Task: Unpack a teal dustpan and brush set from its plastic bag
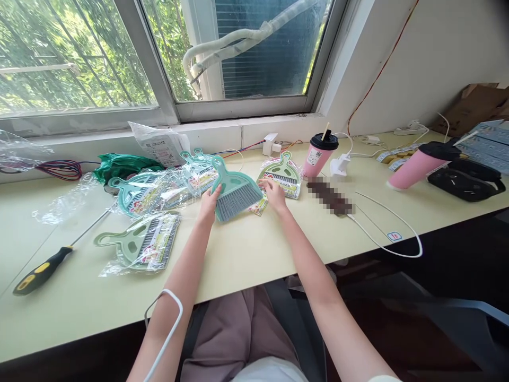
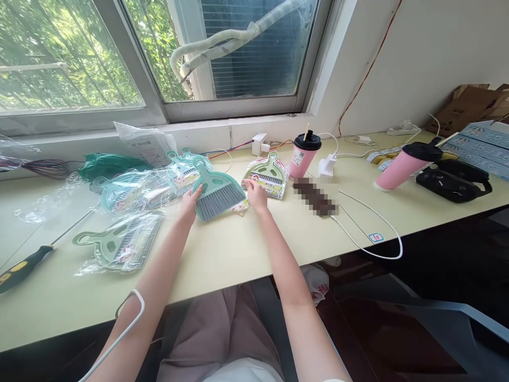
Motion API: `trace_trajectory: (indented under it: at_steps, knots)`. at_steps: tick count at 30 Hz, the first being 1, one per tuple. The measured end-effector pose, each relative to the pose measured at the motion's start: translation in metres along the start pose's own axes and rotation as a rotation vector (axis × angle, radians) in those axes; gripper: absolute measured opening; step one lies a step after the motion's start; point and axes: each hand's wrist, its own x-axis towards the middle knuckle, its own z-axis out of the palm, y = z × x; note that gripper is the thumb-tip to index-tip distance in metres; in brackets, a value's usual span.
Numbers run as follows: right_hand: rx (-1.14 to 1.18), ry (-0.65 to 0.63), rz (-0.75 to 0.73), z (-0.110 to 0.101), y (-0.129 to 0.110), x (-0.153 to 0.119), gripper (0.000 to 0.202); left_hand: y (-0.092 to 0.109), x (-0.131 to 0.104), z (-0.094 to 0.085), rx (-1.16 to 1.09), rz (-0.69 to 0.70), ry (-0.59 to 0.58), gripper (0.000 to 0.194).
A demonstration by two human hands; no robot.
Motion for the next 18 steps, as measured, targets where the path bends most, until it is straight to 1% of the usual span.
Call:
trace_trajectory:
  at_steps: [1, 3, 6, 8, 11, 12, 13, 15, 16, 17, 18]
  knots:
    - [-0.133, 0.006, -0.010, -0.003, 0.002, -0.001, 0.036, -0.003, 0.004, -0.003, -0.026, -0.011, 0.046, 0.050]
    - [-0.352, -0.048, -0.061, -0.007, 0.006, -0.004, 0.026, -0.009, 0.012, -0.010, -0.058, -0.027, 0.106, 0.046]
    - [-0.487, -0.205, -0.146, -0.003, 0.005, -0.011, 0.022, -0.015, 0.018, -0.017, -0.052, -0.042, 0.147, 0.044]
    - [-0.476, -0.332, -0.197, 0.000, 0.001, -0.016, 0.029, -0.016, 0.018, -0.018, -0.055, -0.044, 0.162, 0.048]
    - [-0.310, -0.580, -0.281, 0.003, -0.004, -0.020, 0.042, -0.015, 0.014, -0.016, -0.099, -0.043, 0.177, 0.060]
    - [-0.257, -0.624, -0.303, 0.002, -0.005, -0.021, 0.045, -0.015, 0.013, -0.015, -0.109, -0.042, 0.178, 0.063]
    - [-0.227, -0.621, -0.314, 0.002, -0.006, -0.021, 0.047, -0.014, 0.012, -0.014, -0.111, -0.040, 0.176, 0.064]
    - [-0.233, -0.507, -0.279, 0.000, -0.007, -0.020, 0.051, -0.013, 0.010, -0.013, -0.121, -0.031, 0.171, 0.065]
    - [-0.260, -0.420, -0.232, -0.001, -0.006, -0.019, 0.055, -0.013, 0.010, -0.012, -0.131, -0.027, 0.169, 0.065]
    - [-0.304, -0.306, -0.168, -0.002, -0.006, -0.018, 0.061, -0.013, 0.009, -0.012, -0.143, -0.022, 0.168, 0.065]
    - [-0.364, -0.167, -0.087, -0.003, -0.005, -0.017, 0.071, -0.014, 0.009, -0.012, -0.157, -0.016, 0.168, 0.064]
